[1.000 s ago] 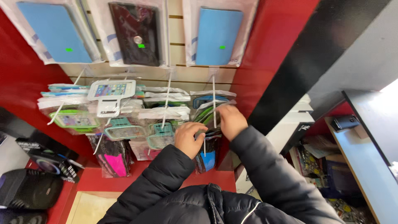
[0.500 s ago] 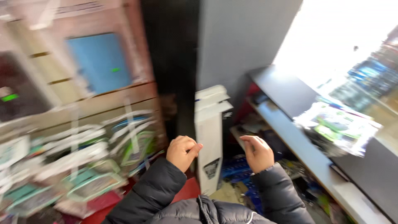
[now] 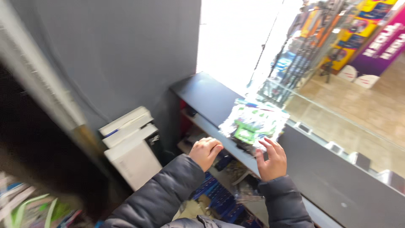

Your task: The person repeatedly picks up packaged phone cases from a wall display, places them on a glass counter, and returns them to the display. The person handles multiple cases of different colors and designs, moving them back and forth between the display and the counter.

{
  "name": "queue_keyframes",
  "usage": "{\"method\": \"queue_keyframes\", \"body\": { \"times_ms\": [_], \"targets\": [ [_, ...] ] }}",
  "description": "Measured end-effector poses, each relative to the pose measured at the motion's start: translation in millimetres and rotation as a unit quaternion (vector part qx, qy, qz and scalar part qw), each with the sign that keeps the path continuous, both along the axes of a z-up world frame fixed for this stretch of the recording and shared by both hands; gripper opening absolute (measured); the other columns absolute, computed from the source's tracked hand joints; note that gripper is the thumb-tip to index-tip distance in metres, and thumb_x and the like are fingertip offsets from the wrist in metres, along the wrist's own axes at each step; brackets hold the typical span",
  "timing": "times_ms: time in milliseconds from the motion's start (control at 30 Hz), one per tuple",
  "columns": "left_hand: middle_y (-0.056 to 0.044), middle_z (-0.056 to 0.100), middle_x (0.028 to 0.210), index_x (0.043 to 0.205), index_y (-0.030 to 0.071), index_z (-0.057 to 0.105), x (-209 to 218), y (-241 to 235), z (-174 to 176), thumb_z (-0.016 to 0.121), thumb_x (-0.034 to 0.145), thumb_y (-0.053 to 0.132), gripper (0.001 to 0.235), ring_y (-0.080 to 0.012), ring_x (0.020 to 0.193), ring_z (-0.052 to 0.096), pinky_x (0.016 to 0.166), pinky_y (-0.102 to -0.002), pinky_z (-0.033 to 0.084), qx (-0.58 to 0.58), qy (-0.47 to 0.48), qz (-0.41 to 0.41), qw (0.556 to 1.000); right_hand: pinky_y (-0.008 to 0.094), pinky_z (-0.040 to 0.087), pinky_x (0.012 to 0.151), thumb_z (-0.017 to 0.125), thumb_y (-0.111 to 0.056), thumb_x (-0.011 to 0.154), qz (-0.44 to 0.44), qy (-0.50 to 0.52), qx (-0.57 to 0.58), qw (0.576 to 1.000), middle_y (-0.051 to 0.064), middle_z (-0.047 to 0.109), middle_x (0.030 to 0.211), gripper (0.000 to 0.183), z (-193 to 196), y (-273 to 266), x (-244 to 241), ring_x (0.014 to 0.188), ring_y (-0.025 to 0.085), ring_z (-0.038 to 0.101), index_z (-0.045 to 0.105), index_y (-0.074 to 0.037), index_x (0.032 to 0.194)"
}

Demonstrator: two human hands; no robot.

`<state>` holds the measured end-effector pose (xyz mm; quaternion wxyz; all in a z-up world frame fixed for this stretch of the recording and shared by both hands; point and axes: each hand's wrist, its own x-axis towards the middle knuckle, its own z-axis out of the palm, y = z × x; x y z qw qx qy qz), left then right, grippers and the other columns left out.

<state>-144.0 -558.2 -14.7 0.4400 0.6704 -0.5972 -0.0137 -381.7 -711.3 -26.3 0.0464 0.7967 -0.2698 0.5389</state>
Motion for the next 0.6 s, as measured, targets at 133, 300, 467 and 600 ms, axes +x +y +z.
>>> {"method": "queue_keyframes", "body": {
  "times_ms": [133,300,467,600],
  "targets": [
    [-0.005,0.071,0.113,0.106,0.028,0.067,-21,-72,4,0.055,0.100,0.058,0.033,-0.0331,0.116,0.065,0.091,-0.046,0.051,-0.036,-0.019,0.015,0.999,0.048,0.052,0.102,0.075,-0.035,0.087,0.012,0.010,-0.005,1.000,0.013,0.073,0.123,0.037,3,-39,-9,0.116,0.036,0.068,0.076,-0.016,0.119],
    [-0.010,0.060,0.145,0.146,0.029,0.051,-14,-143,-24,0.050,0.094,0.071,0.067,-0.0341,0.130,0.059,0.103,-0.053,0.047,0.142,-0.017,0.097,0.985,0.050,0.040,0.118,0.067,-0.046,0.096,0.016,0.058,0.297,0.953,0.017,0.059,0.150,0.033,5,-44,-19,0.141,0.039,0.051,0.078,-0.023,0.118],
    [-0.009,0.063,0.141,0.153,0.028,0.039,-8,-170,-33,0.064,0.086,0.064,0.080,-0.0342,0.127,0.062,0.104,-0.052,0.048,0.224,-0.037,0.100,0.969,0.050,0.035,0.122,0.069,-0.043,0.094,0.044,0.016,0.459,0.887,0.018,0.040,0.165,0.035,14,-51,-25,0.147,0.040,0.041,0.076,-0.025,0.123],
    [-0.003,0.059,0.147,0.158,0.029,0.036,-10,-175,-16,0.071,0.085,0.054,0.085,-0.0288,0.134,0.056,0.109,-0.050,0.044,0.253,-0.017,0.099,0.962,0.048,0.033,0.124,0.074,-0.040,0.090,0.044,0.021,0.509,0.859,0.011,0.044,0.163,0.033,14,-61,-26,0.148,0.035,0.041,0.076,-0.032,0.122]
  ]
}}
